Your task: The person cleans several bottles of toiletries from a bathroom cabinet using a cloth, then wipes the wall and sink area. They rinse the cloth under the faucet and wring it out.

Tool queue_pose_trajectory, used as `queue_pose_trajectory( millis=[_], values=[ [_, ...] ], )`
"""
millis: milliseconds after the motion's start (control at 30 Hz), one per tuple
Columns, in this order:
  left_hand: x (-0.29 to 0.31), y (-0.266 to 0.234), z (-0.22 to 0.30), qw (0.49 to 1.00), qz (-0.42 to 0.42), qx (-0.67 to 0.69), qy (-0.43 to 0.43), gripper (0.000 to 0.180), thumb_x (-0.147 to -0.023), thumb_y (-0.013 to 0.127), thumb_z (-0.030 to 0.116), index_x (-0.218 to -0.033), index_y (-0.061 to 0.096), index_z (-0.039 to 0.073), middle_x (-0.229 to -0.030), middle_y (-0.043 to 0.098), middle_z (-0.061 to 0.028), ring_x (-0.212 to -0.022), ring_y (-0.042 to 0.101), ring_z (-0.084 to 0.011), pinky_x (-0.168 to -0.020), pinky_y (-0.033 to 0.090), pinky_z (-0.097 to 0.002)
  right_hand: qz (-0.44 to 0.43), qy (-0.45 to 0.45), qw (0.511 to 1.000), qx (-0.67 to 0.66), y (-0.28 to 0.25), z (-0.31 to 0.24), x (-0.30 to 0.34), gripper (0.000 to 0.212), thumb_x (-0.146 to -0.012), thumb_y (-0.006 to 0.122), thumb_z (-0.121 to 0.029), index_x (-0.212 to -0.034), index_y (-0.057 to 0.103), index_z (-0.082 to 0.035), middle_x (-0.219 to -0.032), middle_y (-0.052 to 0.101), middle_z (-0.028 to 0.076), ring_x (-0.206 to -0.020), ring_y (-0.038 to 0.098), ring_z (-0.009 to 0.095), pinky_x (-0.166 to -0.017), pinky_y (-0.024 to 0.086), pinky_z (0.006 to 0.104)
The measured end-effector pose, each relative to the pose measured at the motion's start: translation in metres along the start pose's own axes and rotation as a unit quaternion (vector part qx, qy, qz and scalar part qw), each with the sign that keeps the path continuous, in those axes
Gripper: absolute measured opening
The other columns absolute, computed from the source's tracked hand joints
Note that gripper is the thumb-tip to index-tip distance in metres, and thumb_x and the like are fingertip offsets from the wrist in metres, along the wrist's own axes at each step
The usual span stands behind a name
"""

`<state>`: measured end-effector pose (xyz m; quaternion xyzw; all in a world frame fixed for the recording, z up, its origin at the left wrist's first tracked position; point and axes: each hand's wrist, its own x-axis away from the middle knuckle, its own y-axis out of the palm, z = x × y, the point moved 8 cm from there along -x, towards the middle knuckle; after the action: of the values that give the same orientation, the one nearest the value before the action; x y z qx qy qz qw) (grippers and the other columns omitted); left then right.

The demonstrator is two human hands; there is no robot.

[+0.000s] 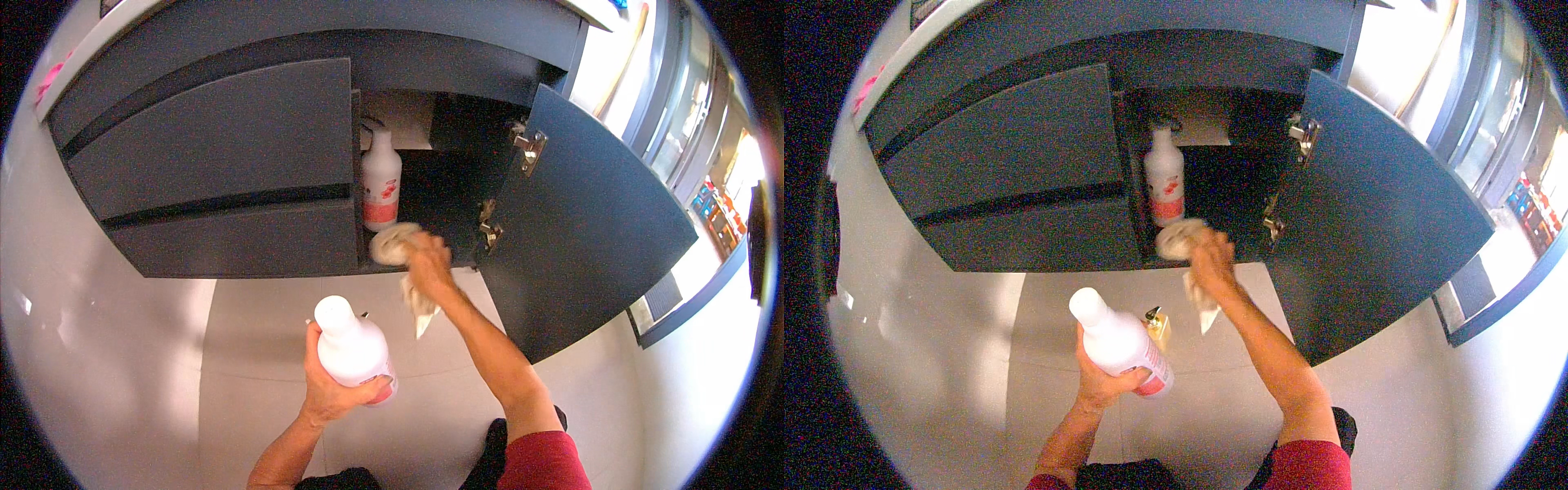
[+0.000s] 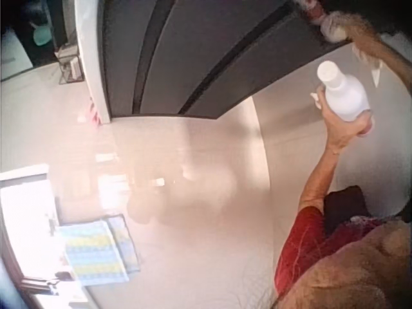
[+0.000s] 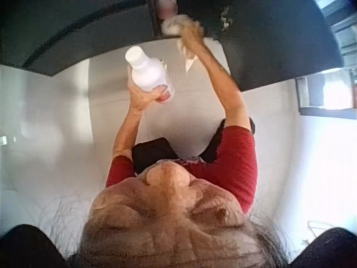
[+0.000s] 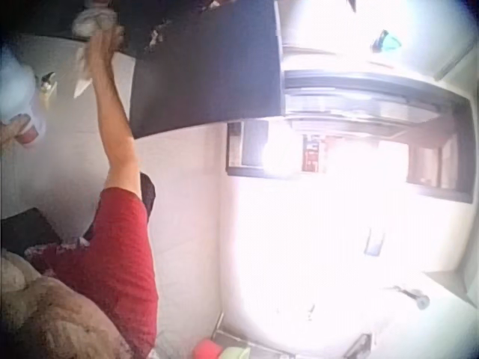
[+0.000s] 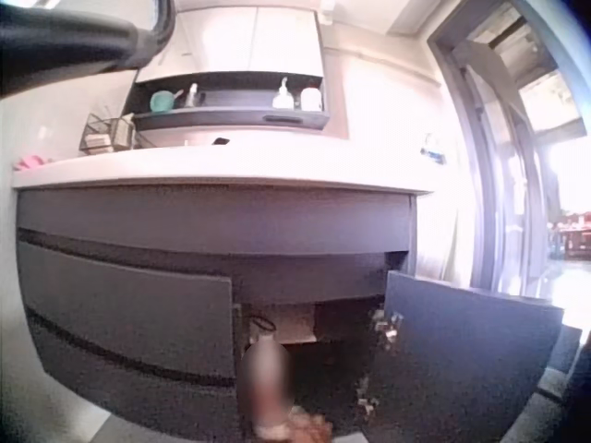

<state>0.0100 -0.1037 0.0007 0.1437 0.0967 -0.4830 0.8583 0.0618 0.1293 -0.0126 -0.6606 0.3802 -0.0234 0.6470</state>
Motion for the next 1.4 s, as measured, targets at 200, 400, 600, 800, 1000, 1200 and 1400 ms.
queue_pose_trajectory(
  millis=[200, 400, 600, 800, 1000, 1200, 1400],
  values=[
    [0.004, -0.009, 0.001, 1.0, 0.025, -0.004, -0.002, 0.084, -0.053, 0.08, 0.016, -0.118, 0.029, 0.004, -0.105, 0.052, -0.0142, -0.097, 0.056, -0.0229, -0.084, 0.047, -0.0371, 0.014, 0.232, 0.957, 0.175, -0.008, 0.055, -0.012, 0.027, -0.075, 0.056, -0.008, -0.1, 0.06, -0.001, -0.107, 0.05, 0.02, -0.095, 0.048, 0.037, -0.077, 0.041, 0.0469],
    [0.002, -0.017, 0.004, 0.998, 0.06, -0.032, -0.005, 0.085, -0.054, 0.081, 0.016, -0.119, 0.027, 0.004, -0.104, 0.053, -0.0143, -0.096, 0.056, -0.0238, -0.083, 0.048, -0.0375, -0.02, 0.086, 0.987, 0.132, 0.011, 0.027, 0.002, 0.037, -0.07, 0.056, -0.004, -0.107, 0.059, -0.007, -0.111, 0.05, 0.015, -0.096, 0.047, 0.034, -0.078, 0.04, 0.0462],
    [-0.003, -0.003, 0.007, 0.994, 0.019, -0.104, 0.004, 0.085, -0.054, 0.081, 0.019, -0.119, 0.029, 0.005, -0.104, 0.05, -0.013, -0.096, 0.054, -0.0222, -0.083, 0.046, -0.0368, -0.024, -0.096, 0.993, -0.06, 0.001, -0.062, 0.015, 0.039, -0.071, 0.053, 0.003, -0.108, 0.056, -0.006, -0.117, 0.047, 0.014, -0.106, 0.043, 0.035, -0.088, 0.037, 0.0438],
    [-0.007, 0.015, 0.007, 0.999, 0.001, -0.04, 0.005, 0.084, -0.054, 0.082, 0.02, -0.119, 0.031, 0.006, -0.106, 0.049, -0.0125, -0.097, 0.053, -0.0208, -0.083, 0.045, -0.0364, 0.052, -0.07, 0.991, 0.102, -0.02, -0.023, 0.039, 0.044, -0.069, 0.056, -0.003, -0.113, 0.05, -0.002, -0.11, 0.047, 0.016, -0.096, 0.045, 0.034, -0.08, 0.039, 0.0435],
    [-0.027, 0.026, 0.01, 0.994, 0.014, -0.103, 0.028, 0.083, -0.057, 0.081, 0.019, -0.121, 0.031, 0.007, -0.108, 0.049, -0.0116, -0.098, 0.052, -0.0223, -0.086, 0.043, -0.0365, -0.03, 0.116, 0.97, 0.209, -0.027, -0.001, 0.058, 0.041, -0.071, 0.057, -0.004, -0.112, 0.051, 0.001, -0.106, 0.05, 0.02, -0.093, 0.05, 0.036, -0.073, 0.046, 0.0447],
    [-0.066, 0.038, 0.0, 0.993, 0.06, -0.077, 0.063, 0.079, -0.056, 0.082, 0.019, -0.12, 0.037, 0.006, -0.105, 0.053, -0.0114, -0.098, 0.053, -0.0198, -0.086, 0.043, -0.0363, -0.425, 0.023, 0.897, 0.118, -0.01, -0.019, 0.162, 0.028, -0.079, 0.05, -0.007, -0.106, 0.055, -0.002, -0.103, 0.052, 0.021, -0.094, 0.053, 0.039, -0.075, 0.049, 0.044],
    [-0.131, 0.08, 0.008, 0.99, 0.056, -0.059, 0.119, 0.076, -0.058, 0.08, 0.022, -0.12, 0.041, 0.003, -0.108, 0.054, -0.0146, -0.098, 0.053, -0.0209, -0.085, 0.043, -0.0343, -0.521, -0.053, 0.847, 0.087, 0.002, -0.008, 0.224, 0.044, -0.078, 0.053, -0.009, -0.12, 0.048, -0.019, -0.108, 0.051, 0.018, -0.095, 0.052, 0.038, -0.074, 0.05, 0.0435]
  ],
)
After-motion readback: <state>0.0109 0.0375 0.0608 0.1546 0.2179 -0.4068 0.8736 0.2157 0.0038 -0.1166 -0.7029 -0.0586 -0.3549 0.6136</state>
